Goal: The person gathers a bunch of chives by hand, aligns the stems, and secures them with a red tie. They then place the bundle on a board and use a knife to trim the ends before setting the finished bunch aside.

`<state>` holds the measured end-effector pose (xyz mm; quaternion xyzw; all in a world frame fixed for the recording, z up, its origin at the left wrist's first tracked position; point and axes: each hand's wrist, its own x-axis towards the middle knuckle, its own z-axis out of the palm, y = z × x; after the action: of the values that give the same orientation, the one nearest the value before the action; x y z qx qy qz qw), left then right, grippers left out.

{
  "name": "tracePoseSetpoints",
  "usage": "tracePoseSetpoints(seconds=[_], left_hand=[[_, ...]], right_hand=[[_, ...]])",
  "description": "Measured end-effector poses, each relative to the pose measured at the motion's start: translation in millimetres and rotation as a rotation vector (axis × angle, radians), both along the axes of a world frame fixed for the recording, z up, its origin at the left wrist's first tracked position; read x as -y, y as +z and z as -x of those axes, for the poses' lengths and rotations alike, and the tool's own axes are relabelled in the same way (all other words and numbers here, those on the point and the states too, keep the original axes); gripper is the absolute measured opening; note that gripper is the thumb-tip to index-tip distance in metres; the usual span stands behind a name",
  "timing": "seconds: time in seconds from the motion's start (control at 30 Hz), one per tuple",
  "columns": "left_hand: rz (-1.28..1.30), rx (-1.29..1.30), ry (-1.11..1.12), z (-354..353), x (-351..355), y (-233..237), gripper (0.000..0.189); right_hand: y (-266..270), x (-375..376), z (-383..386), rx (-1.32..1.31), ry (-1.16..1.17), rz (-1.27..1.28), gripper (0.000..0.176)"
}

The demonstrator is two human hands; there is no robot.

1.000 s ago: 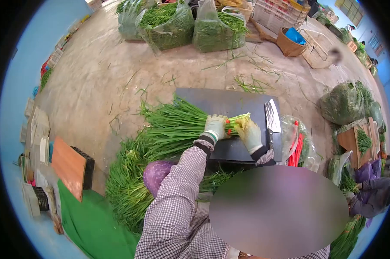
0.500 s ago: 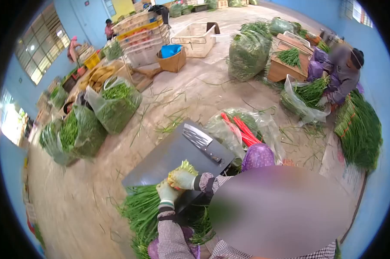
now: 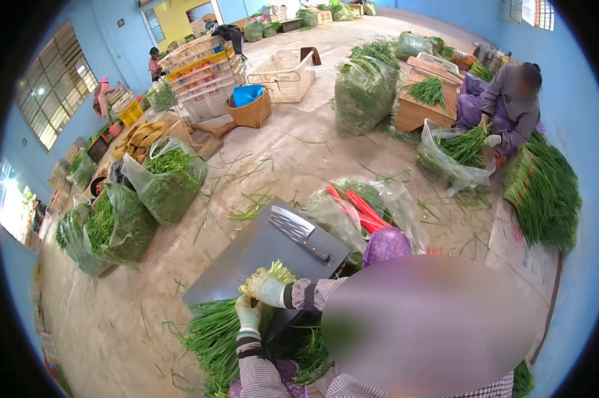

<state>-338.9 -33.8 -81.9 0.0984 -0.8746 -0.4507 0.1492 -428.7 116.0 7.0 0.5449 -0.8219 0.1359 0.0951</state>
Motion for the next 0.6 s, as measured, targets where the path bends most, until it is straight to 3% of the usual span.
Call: tracePoseSetpoints(seconds=[0.2, 0.27, 0.33, 0.5, 0.6], left_hand=[[0.036, 0.052, 0.037, -3, -5, 8, 0.036], [0.195, 0.1, -0.005, -4, -11, 33, 0.038], [0.206, 0.133, 0.01, -6, -1, 18, 0.042], [0.262, 0.189, 0.009, -3, -5, 29, 0.047], [0.341, 0.135, 0.078, -1, -15, 29, 0.048]], right_hand=[[1, 2, 25, 0.289, 0.101, -0.152, 0.034], [-3, 0, 32, 0.349, 0.162, -0.101, 0.029], [-22, 8, 46, 0.497, 0.245, 0.003, 0.022], [-67, 26, 69, 0.828, 0.126, -0.011, 0.026], [-61, 24, 65, 0.872, 0.02, -0.069, 0.022]])
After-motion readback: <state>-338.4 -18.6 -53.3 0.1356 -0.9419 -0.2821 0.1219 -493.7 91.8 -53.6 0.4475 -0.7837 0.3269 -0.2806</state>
